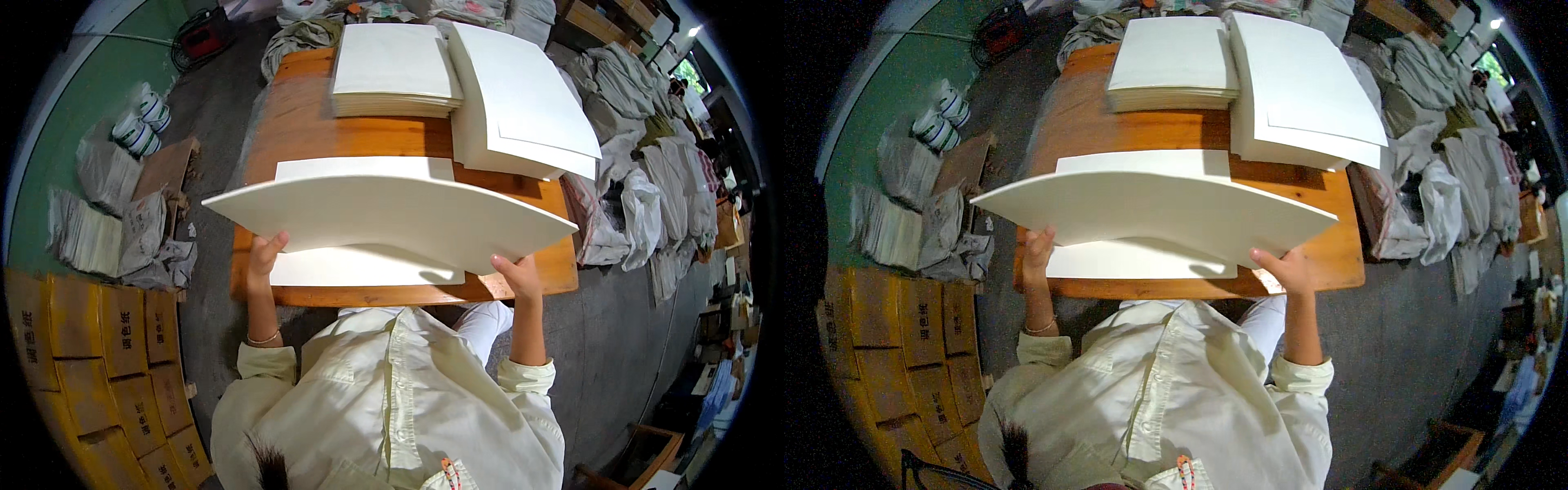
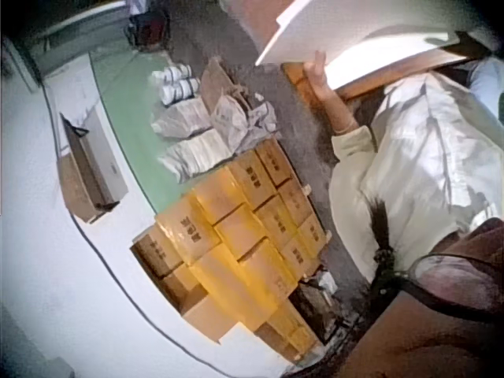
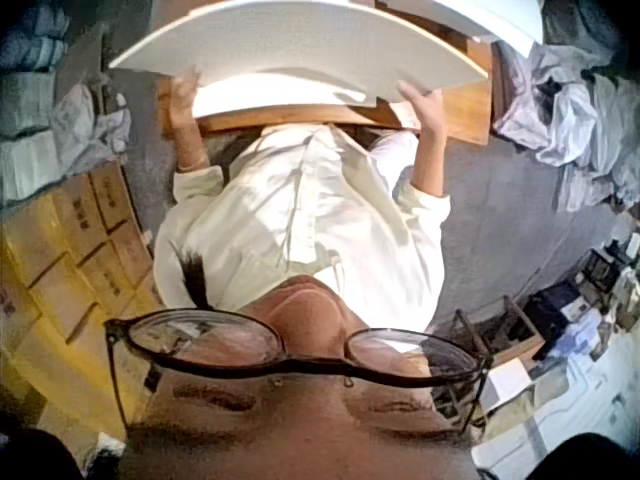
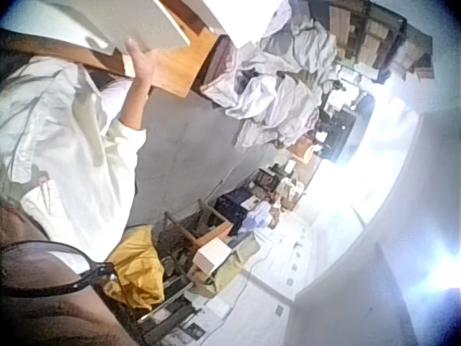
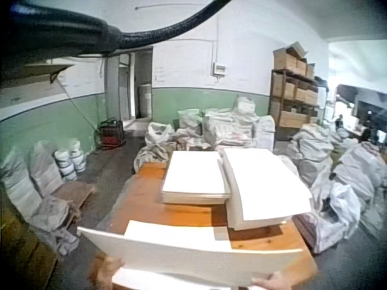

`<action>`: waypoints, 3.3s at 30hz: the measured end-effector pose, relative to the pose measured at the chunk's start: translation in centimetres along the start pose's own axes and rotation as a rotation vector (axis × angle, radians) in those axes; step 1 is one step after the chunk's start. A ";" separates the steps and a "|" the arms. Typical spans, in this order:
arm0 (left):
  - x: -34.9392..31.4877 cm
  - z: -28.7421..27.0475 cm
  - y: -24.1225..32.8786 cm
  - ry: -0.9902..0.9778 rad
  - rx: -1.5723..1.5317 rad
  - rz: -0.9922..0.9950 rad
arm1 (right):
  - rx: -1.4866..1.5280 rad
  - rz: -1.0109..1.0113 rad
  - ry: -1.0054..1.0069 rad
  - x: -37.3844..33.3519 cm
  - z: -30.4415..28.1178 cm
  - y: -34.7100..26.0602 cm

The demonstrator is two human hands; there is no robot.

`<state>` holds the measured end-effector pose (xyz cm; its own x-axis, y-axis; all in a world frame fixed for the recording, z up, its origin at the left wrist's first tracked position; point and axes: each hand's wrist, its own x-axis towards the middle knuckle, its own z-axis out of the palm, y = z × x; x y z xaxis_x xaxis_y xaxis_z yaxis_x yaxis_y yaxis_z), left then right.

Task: The person wraps individual white rectangular sheets of paper with clear plastic film on a wooden table. They pick up a sheet, place it on a plastic sheet, fold the plastic over the paper, and smooth it down before stacking the wrapped item. The process is repeated for multiple sheets throughout the video.

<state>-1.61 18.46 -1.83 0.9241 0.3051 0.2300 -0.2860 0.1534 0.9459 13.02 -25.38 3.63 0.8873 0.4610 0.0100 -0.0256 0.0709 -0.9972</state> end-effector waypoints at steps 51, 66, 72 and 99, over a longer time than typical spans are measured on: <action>10.6 -10.6 5.3 0.425 1.361 -0.727 | 0.172 0.310 0.319 -8.7 -2.2 3.0; 12.9 -4.2 12.1 0.225 0.777 -0.255 | 0.188 0.353 0.328 -10.3 -2.5 2.8; 15.1 -0.2 17.6 0.148 0.901 0.025 | 0.193 0.334 0.358 -11.2 -3.1 2.8; 8.5 -6.4 12.1 0.434 0.607 -0.116 | 0.181 0.328 0.469 -13.7 -3.2 1.8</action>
<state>1.13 28.95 10.08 0.7209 0.6808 0.1295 0.1125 -0.2994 0.9475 2.29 -34.39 1.43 0.9274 0.0480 -0.3711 -0.3739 0.1596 -0.9137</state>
